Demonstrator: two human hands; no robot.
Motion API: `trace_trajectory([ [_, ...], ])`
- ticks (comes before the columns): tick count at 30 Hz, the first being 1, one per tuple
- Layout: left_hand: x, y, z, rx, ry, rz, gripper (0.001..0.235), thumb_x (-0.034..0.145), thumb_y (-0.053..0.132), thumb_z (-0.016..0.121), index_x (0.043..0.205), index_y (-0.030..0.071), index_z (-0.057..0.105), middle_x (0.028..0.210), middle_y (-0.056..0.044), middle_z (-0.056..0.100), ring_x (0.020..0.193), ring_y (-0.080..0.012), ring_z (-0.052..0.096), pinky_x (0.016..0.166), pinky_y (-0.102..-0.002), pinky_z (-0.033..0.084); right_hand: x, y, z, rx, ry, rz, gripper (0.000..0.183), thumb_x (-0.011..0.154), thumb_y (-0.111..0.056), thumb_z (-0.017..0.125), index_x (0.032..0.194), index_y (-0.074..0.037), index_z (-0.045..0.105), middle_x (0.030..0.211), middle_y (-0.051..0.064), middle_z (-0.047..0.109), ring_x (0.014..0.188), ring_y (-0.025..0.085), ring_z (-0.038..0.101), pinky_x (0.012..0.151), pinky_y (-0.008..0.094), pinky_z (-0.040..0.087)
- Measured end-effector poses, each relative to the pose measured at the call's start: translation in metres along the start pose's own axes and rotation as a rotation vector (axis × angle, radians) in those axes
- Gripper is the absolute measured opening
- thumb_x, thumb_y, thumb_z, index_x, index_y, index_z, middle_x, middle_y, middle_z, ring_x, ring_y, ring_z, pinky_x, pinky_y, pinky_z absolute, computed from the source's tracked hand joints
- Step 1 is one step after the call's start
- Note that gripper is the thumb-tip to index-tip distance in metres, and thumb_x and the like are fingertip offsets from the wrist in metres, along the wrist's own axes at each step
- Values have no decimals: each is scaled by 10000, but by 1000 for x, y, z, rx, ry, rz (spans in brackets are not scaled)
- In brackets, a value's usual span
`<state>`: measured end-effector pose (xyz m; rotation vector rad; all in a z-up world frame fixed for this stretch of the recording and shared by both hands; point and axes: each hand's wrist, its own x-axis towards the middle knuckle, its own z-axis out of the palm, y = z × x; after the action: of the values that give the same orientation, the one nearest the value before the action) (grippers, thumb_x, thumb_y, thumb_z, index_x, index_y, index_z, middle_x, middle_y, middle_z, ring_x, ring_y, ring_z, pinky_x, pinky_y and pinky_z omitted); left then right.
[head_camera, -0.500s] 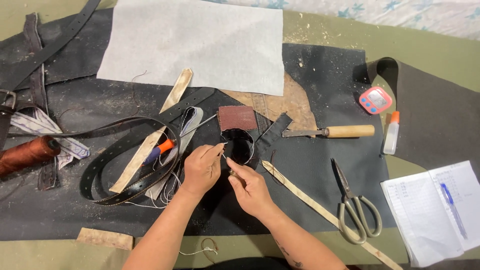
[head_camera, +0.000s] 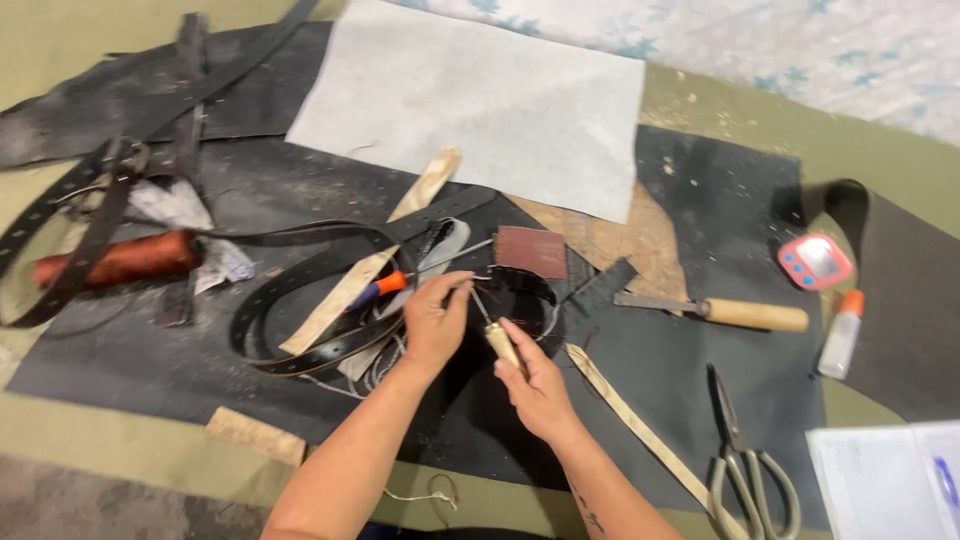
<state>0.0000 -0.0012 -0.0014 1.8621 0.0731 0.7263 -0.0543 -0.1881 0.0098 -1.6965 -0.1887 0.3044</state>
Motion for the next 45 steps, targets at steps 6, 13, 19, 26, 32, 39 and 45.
trace_trajectory([
  [6,-7,0,2,-118,4,-4,147,973,99,666,1067,86,778,1055,-53,798,983,-160,755,919,-281,574,-1,-22,11,-266,33,191,602,946,-378,576,1539,-307,509,901,-26,734,825,80,643,846,257,484],
  [13,-16,6,-1,-21,20,267,196,964,13,664,1127,77,752,1041,-57,788,930,-203,775,839,-302,624,-15,-24,20,-201,123,52,558,952,-309,576,1502,-234,522,1475,26,630,1343,128,590,1093,279,450],
  [19,-12,11,-9,-23,3,385,178,970,48,658,1117,70,756,1077,-73,787,960,-225,783,875,-334,629,-10,-24,9,368,39,269,613,971,-199,578,1571,-171,458,690,46,433,561,106,345,437,215,289],
  [26,-6,14,-8,-4,-88,408,172,972,58,681,1131,68,746,1050,-80,788,938,-243,787,832,-335,634,-8,1,-18,1420,-512,583,407,1088,-279,412,1486,-349,457,750,-8,447,408,51,299,419,209,232],
  [32,-4,13,-5,19,-96,549,271,1020,-7,633,1273,92,644,984,-104,771,861,-259,779,737,-343,641,-12,-13,-5,-146,101,-108,504,994,-218,589,1480,-99,532,1368,62,693,1186,107,667,998,291,530],
  [39,-13,15,6,36,9,463,161,913,41,749,1069,78,763,931,-62,795,799,-250,753,694,-364,642,-11,4,-7,-79,123,-240,509,963,-137,639,1458,-32,574,1252,189,742,1156,236,685,960,401,567],
  [45,-7,26,0,-18,0,472,180,890,16,766,1064,59,765,926,-87,791,806,-280,754,672,-377,640,-10,4,-17,1238,-347,397,533,1053,-199,415,1585,-179,385,625,-3,489,336,17,345,312,156,327],
])
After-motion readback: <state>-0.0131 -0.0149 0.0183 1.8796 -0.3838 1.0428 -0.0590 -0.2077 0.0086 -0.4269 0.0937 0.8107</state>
